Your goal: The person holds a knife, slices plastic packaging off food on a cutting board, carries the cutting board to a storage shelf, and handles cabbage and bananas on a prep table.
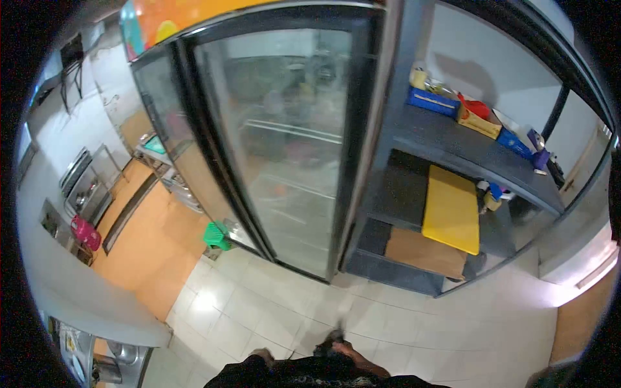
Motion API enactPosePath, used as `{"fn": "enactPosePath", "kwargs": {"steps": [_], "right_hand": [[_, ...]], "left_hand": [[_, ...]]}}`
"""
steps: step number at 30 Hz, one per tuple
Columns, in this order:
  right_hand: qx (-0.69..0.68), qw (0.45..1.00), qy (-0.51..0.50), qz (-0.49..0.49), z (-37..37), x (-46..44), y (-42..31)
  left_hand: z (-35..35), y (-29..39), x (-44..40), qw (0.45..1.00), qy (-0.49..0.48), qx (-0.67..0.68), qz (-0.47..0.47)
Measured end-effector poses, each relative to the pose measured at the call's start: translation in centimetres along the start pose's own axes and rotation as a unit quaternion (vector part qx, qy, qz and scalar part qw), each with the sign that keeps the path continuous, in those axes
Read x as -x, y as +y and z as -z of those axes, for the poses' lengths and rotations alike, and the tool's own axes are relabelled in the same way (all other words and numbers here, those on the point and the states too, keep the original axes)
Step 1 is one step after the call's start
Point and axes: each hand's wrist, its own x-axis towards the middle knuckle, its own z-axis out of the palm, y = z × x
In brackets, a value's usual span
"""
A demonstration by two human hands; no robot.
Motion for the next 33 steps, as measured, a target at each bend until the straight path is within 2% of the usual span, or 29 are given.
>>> {"fn": "enactPosePath", "kwargs": {"steps": [1, 2, 3, 4, 5, 6, 7, 8, 10, 12, 13, 14, 16, 18, 20, 22, 23, 24, 25, 26, 28, 30, 32, 33], "right_hand": [[0.178, 0.982, -0.029, -0.064, -1.7, -2.9, 2.2], [0.391, 0.91, -0.085, -0.112, -3.3, -5.8, 4.5], [0.548, 0.81, -0.156, -0.14, -4.9, -8.7, 6.8], [0.547, 0.821, -0.163, -0.018, -5.7, -10.3, 8.8], [0.52, 0.834, -0.174, -0.059, -12.6, -7.9, 1.8], [0.543, 0.808, -0.223, -0.041, -13.0, -10.8, 4.3], [0.548, 0.816, -0.18, -0.038, -19.1, -7.9, -1.5], [0.549, 0.817, -0.168, -0.054, -23.0, -7.3, -3.5], [0.482, 0.868, -0.094, 0.081, -27.5, -5.5, -2.7], [0.441, 0.89, -0.101, 0.059, -29.8, -4.8, -0.8], [0.387, 0.918, -0.072, 0.056, -31.4, -3.4, 0.6], [0.389, 0.917, -0.068, 0.055, -32.8, -1.6, 1.6], [0.355, 0.93, -0.086, 0.046, -35.5, 0.8, 2.9], [0.45, 0.882, -0.083, 0.108, -35.8, 1.4, 6.9], [0.443, 0.886, -0.098, 0.096, -36.1, 2.4, 9.7], [0.381, 0.917, -0.119, 0.023, -38.1, 3.7, 10.1], [0.36, 0.925, -0.081, -0.086, -39.3, 5.1, 9.3], [0.359, 0.927, -0.077, -0.081, -39.5, 5.1, 10.1], [0.28, 0.951, -0.088, -0.096, -39.6, 5.1, 11.1], [0.2, 0.969, -0.101, -0.107, -39.9, 4.7, 12.1], [0.221, 0.965, -0.102, -0.092, -41.6, 4.3, 13.3], [0.263, 0.948, -0.143, -0.111, -41.5, 2.6, 16.0], [0.379, 0.906, -0.114, -0.147, -45.9, 2.0, 15.9], [0.391, 0.898, -0.127, -0.155, -47.9, -0.3, 17.5]], "left_hand": [[0.0, -2.4, 4.1, 0.999, -0.012, 0.032, 0.039], [0.2, -4.1, 7.1, 0.985, 0.003, 0.147, 0.086], [0.3, -5.8, 10.3, 0.957, 0.015, 0.259, 0.133], [-0.2, -7.4, 13.5, 0.913, 0.024, 0.368, 0.178], [-0.8, -9.2, 16.2, 0.855, 0.032, 0.468, 0.22], [-1.0, -10.7, 16.8, 0.832, 0.093, 0.517, 0.176], [-0.7, -9.9, 18.0, 0.793, 0.199, 0.56, 0.136], [1.4, -7.4, 19.7, 0.748, 0.26, 0.602, 0.103], [3.7, -5.1, 22.1, 0.713, 0.332, 0.617, 0.003], [5.2, -3.9, 22.8, 0.68, 0.363, 0.635, -0.049], [6.0, -3.4, 23.3, 0.693, 0.363, 0.619, -0.07], [6.3, -3.0, 23.9, 0.693, 0.359, 0.621, -0.072], [7.6, -1.9, 24.9, 0.733, 0.325, 0.587, -0.115], [8.7, -1.3, 25.8, 0.754, 0.303, 0.562, -0.152], [8.9, -3.0, 24.7, 0.761, 0.293, 0.546, -0.193], [10.7, -2.3, 26.0, 0.78, 0.267, 0.505, -0.255], [10.8, -2.9, 25.7, 0.782, 0.263, 0.502, -0.259], [11.0, -4.0, 25.0, 0.799, 0.229, 0.5, -0.244], [12.0, -4.2, 25.1, 0.815, 0.195, 0.495, -0.228], [12.4, -4.1, 25.4, 0.811, 0.206, 0.499, -0.225], [13.0, -6.3, 24.5, 0.861, 0.201, 0.396, -0.247], [13.4, -8.4, 24.6, 0.863, 0.188, 0.374, -0.283], [14.5, -11.1, 26.5, 0.903, 0.209, 0.286, -0.245], [15.7, -12.1, 28.7, 0.888, 0.205, 0.343, -0.229]]}}
